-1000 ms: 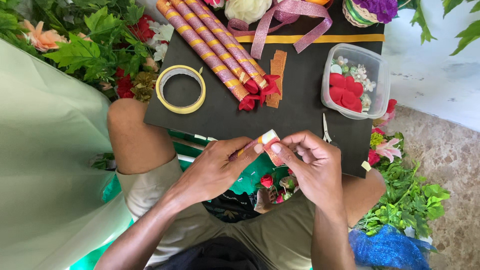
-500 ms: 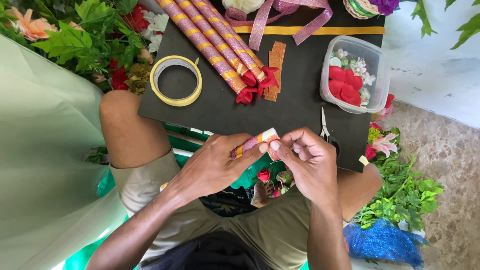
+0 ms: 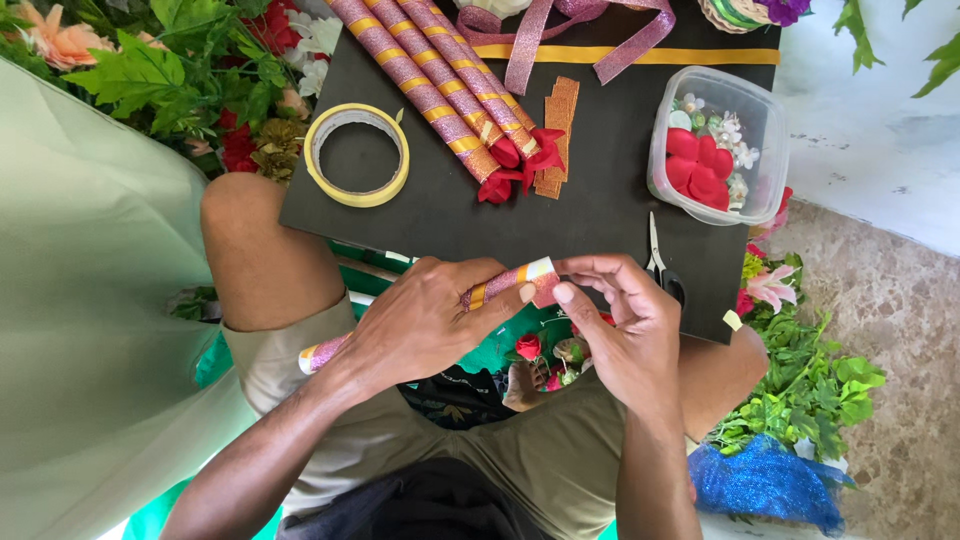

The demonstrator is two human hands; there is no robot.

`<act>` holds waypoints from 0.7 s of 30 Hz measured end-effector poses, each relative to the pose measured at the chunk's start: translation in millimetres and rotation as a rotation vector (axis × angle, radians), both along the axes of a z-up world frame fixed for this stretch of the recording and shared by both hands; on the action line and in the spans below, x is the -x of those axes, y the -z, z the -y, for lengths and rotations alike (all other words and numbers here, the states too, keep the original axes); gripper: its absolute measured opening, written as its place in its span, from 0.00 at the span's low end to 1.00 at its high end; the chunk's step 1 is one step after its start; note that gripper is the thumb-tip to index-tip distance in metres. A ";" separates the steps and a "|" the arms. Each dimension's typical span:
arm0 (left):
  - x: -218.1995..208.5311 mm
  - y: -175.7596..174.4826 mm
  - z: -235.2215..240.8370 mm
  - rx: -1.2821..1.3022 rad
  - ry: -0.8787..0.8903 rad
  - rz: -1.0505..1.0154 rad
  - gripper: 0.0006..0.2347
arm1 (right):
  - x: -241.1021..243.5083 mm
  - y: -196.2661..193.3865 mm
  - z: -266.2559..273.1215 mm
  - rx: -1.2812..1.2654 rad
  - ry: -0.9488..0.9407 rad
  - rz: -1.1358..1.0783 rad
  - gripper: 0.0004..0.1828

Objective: The person wraps a paper roll with a pink ribbon, securing it with tape and scissors.

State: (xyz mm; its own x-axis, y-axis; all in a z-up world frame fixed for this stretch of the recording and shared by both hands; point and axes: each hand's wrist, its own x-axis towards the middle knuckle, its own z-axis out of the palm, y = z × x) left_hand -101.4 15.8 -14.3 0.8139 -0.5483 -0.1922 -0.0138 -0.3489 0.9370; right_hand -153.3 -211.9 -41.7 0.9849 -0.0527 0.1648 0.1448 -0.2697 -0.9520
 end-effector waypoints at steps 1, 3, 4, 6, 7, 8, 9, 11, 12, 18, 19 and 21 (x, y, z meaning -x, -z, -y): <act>0.0 1.7 -1.2 0.002 0.002 -0.001 0.18 | 0.7 -1.9 -2.7 0.002 0.002 -0.001 0.10; 0.5 6.1 -4.2 0.013 -0.006 0.005 0.17 | 1.3 -4.0 -8.6 0.001 0.053 0.004 0.13; -2.9 2.8 -8.4 0.011 -0.009 0.001 0.17 | 4.8 -2.4 -9.7 -0.001 0.050 0.001 0.13; -9.0 -3.4 -18.0 0.022 -0.046 -0.085 0.16 | 12.6 1.5 -13.0 -0.044 0.123 -0.022 0.08; -10.2 -4.2 -24.9 0.018 -0.049 -0.089 0.16 | 21.2 15.1 -20.9 -0.047 0.119 -0.026 0.08; -13.0 -5.6 -31.9 0.020 -0.079 -0.042 0.15 | 27.7 28.7 -28.9 -0.127 0.172 -0.118 0.07; -15.7 -7.1 -38.8 0.022 -0.109 0.006 0.14 | 34.2 42.2 -36.8 -0.206 0.224 -0.210 0.06; -19.7 -11.7 -54.6 0.027 -0.142 0.028 0.12 | 33.9 69.0 -67.2 -0.251 0.184 -0.260 0.07; -22.4 -13.7 -61.7 0.039 -0.166 0.058 0.11 | 33.9 82.4 -82.0 -0.291 0.152 -0.302 0.08; -22.3 -37.5 -81.0 -0.187 -0.230 0.105 0.23 | 0.6 97.6 -127.6 -0.543 0.369 -0.484 0.17; -22.2 -38.7 -81.9 -0.188 -0.235 0.109 0.23 | -2.7 90.6 -133.2 -0.544 0.363 -0.481 0.17; -19.8 -40.7 -83.4 -0.210 -0.240 0.077 0.20 | -5.7 76.3 -144.1 -0.610 0.455 -0.568 0.17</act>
